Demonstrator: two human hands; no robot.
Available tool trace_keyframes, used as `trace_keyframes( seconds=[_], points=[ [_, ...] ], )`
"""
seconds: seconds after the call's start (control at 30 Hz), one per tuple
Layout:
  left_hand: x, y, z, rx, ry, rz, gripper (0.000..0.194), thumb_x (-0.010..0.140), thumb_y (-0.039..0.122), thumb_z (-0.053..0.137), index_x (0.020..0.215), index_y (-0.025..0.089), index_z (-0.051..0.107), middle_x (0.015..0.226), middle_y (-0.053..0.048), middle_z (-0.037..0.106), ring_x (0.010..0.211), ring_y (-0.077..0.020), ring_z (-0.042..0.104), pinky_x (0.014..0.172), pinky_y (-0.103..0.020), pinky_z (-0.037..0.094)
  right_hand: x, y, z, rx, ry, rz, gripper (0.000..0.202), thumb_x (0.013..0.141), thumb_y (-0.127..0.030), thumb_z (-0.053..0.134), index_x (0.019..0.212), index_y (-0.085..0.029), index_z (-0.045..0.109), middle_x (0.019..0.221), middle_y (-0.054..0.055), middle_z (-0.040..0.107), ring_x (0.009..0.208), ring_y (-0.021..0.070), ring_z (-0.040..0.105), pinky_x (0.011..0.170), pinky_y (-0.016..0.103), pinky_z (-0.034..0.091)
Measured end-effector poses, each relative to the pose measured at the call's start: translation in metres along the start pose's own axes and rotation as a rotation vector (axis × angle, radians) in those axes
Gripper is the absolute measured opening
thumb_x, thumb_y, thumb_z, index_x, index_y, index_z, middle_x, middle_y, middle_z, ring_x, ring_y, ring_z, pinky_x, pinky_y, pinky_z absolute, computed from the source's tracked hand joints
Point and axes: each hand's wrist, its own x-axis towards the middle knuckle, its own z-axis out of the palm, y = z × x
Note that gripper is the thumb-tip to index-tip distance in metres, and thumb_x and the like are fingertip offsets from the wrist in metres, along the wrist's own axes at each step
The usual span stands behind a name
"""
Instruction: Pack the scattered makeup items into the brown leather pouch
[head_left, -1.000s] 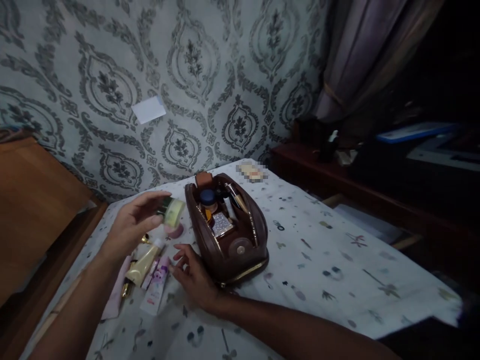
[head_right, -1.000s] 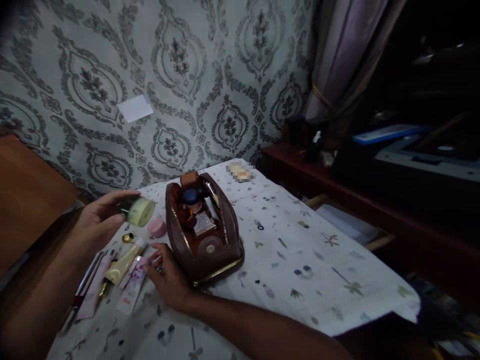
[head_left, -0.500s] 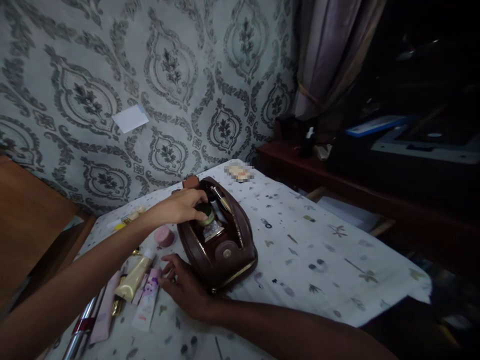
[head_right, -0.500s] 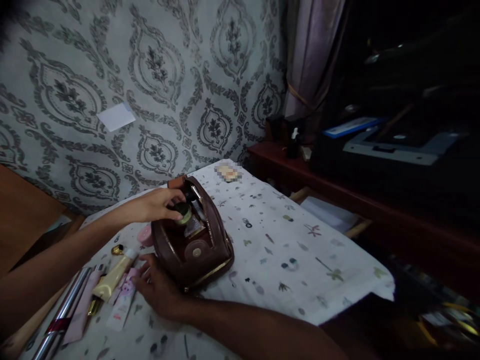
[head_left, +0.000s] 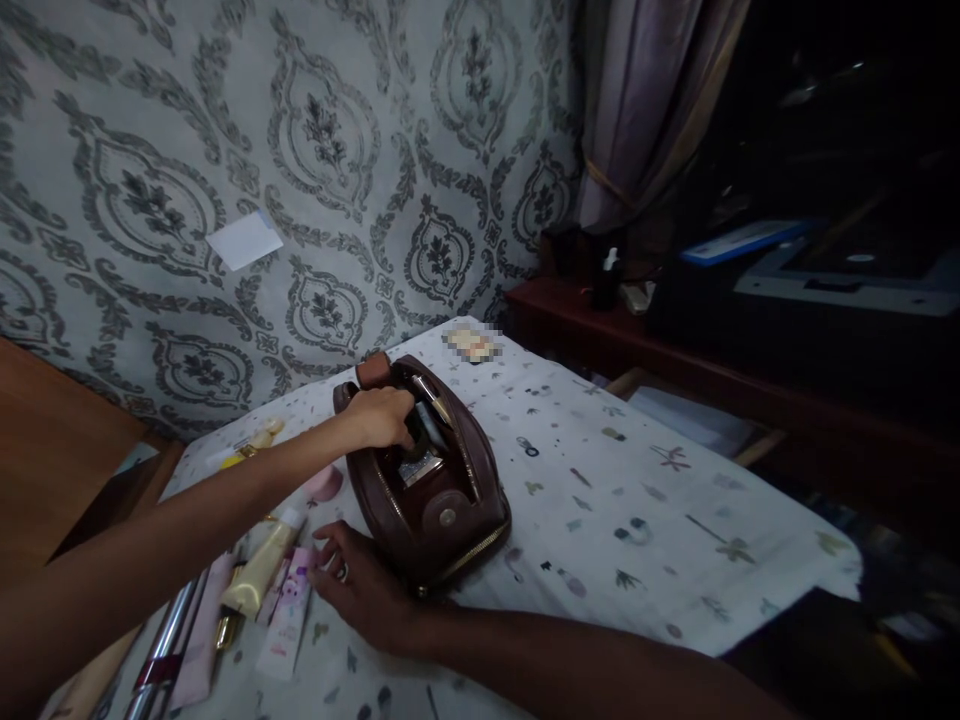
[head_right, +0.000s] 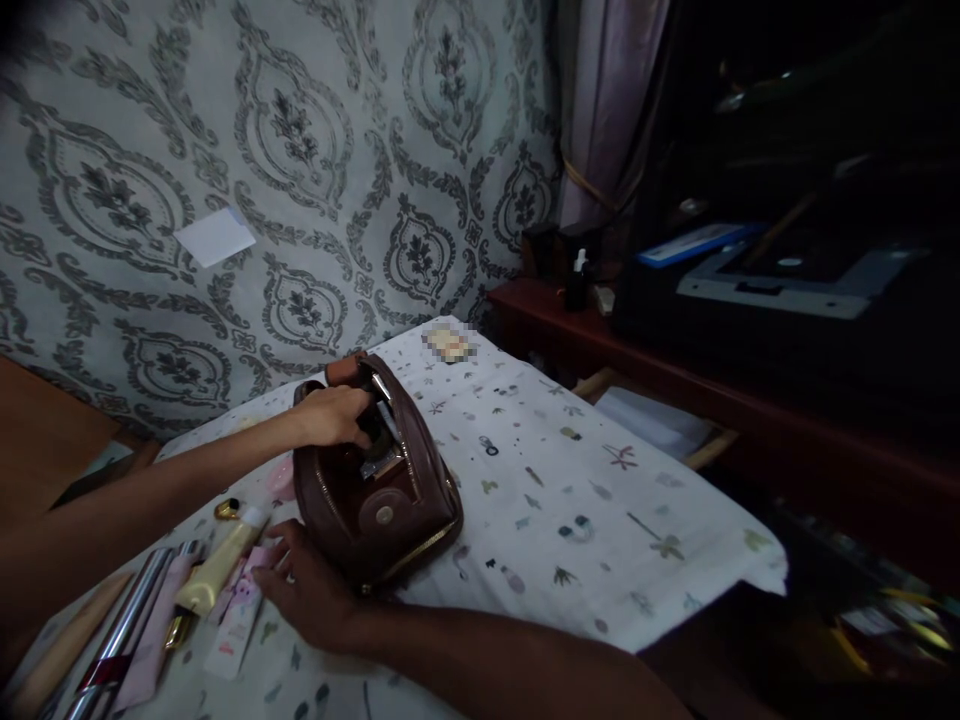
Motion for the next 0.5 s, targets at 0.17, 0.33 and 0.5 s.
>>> trace_keyframes(
  seconds=[0.17,0.33,0.5],
  points=[
    [0.002,0.007,0.004,0.032,-0.001,0.004,0.036,0.076,0.037,0.071,0.105,0.016,0.069,0.117,-0.016,0.071,0.107,-0.0331,0.068,0.082,-0.035,0.054,0.000,-0.004,-0.002,-0.026,-0.007,0.018,0.029,0.086,-0.026,0.062,0.114,-0.023,0.054,0.094,0.001,0.057,0.086,0.0172,0.057,0.079,0.031,0.047],
    [0.002,0.012,0.005,0.055,-0.009,0.021,0.035,0.078,0.030,0.070,0.108,0.013,0.069,0.117,-0.018,0.071,0.110,-0.0345,0.067,0.085,-0.038,0.054,0.000,-0.007,-0.003,-0.068,-0.002,0.038,0.027,0.085,-0.024,0.064,0.110,-0.022,0.055,0.093,0.000,0.057,0.084,0.0166,0.057,0.081,0.031,0.047],
    [0.001,0.015,0.007,0.053,0.000,0.036,0.030,0.079,0.026,0.067,0.107,0.015,0.070,0.117,-0.017,0.071,0.110,-0.0335,0.067,0.085,-0.037,0.054,-0.001,-0.009,-0.004,-0.056,-0.008,0.040,0.024,0.086,-0.025,0.063,0.109,-0.022,0.056,0.091,0.000,0.057,0.083,0.0163,0.056,0.077,0.029,0.046]
  ],
)
